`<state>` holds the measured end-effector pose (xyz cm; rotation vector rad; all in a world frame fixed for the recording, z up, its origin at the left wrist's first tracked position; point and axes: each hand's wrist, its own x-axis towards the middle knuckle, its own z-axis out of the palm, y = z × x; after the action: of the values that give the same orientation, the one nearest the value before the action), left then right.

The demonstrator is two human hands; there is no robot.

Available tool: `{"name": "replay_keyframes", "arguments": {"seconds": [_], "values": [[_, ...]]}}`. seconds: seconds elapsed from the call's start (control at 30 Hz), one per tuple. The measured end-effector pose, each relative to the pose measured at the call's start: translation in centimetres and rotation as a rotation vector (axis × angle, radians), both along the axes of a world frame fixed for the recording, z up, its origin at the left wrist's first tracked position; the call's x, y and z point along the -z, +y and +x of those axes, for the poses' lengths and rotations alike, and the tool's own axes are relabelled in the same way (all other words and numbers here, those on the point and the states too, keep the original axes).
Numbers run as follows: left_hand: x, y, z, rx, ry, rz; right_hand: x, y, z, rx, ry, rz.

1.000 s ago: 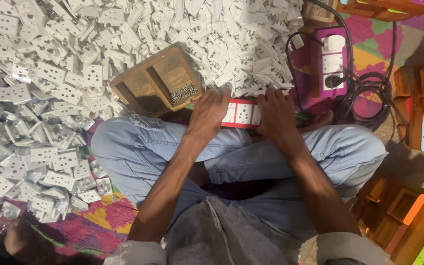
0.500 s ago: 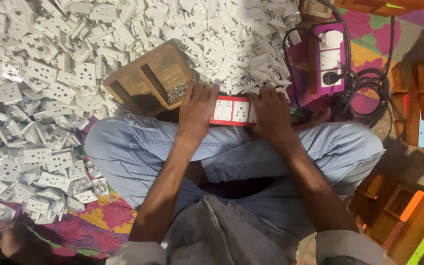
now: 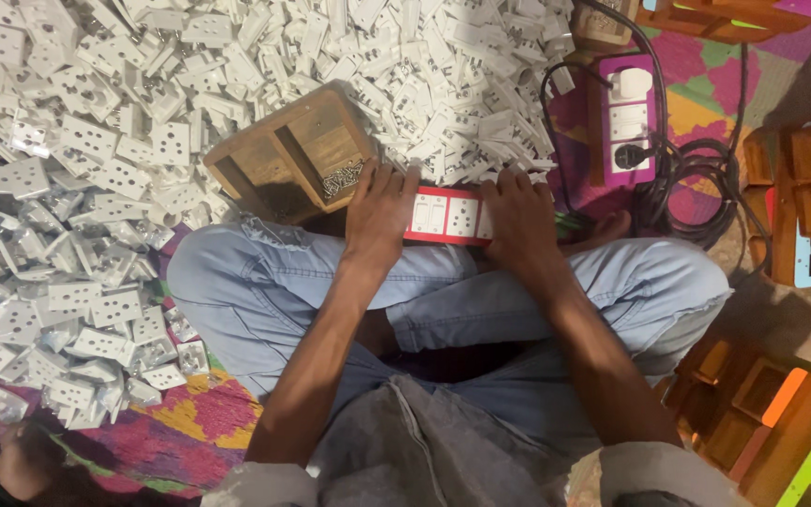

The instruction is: The person sits on the floor and assembles white electrical socket components onto a red power strip. They pick up individual sockets and screws from a wooden box and the surrounding pile, then attach them to the strip by hand.

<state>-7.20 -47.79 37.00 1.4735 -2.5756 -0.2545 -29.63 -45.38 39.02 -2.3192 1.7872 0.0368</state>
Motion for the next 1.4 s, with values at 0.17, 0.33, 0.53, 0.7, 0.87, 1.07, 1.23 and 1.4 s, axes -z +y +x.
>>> {"name": "replay_keyframes", "arguments": {"seconds": [0.17, 0.33, 0.53, 0.7, 0.87, 1.07, 1.23, 1.4], "values": [[-0.3, -0.3, 0.1, 0.009, -0.003, 0.038, 0.9, -0.4, -1.6, 0.069, 0.048, 0.034], [-0.2, -0.1, -0.1, 0.008, 0.012, 0.054, 1.4, 0.1, -2.4, 0.117, 0.162, -0.04], [0.1, 0.0, -0.1, 0.019, 0.017, 0.016, -0.3, 0.5, -2.8, 0.339, 0.121, 0.149], [0.0, 0.0, -0.2, 0.073, 0.094, 0.016, -0.9, 0.5, -3.4, 0.425, -0.024, 0.214], [0.0, 0.0, -0.2, 0.109, 0.105, 0.068, -0.1, 0.5, -3.8, 0.379, -0.063, 0.199], [0.9, 0.1, -0.4, 0.042, 0.135, 0.017, 0.0, 0.8, -3.8, 0.394, -0.063, 0.197], [1.3, -0.1, -0.4, 0.026, 0.143, 0.022, -0.4, 0.8, -3.7, 0.415, -0.076, 0.208], [0.9, -0.3, -0.4, 0.008, 0.126, 0.093, -0.7, 0.7, -3.6, 0.39, -0.085, 0.191]]}}
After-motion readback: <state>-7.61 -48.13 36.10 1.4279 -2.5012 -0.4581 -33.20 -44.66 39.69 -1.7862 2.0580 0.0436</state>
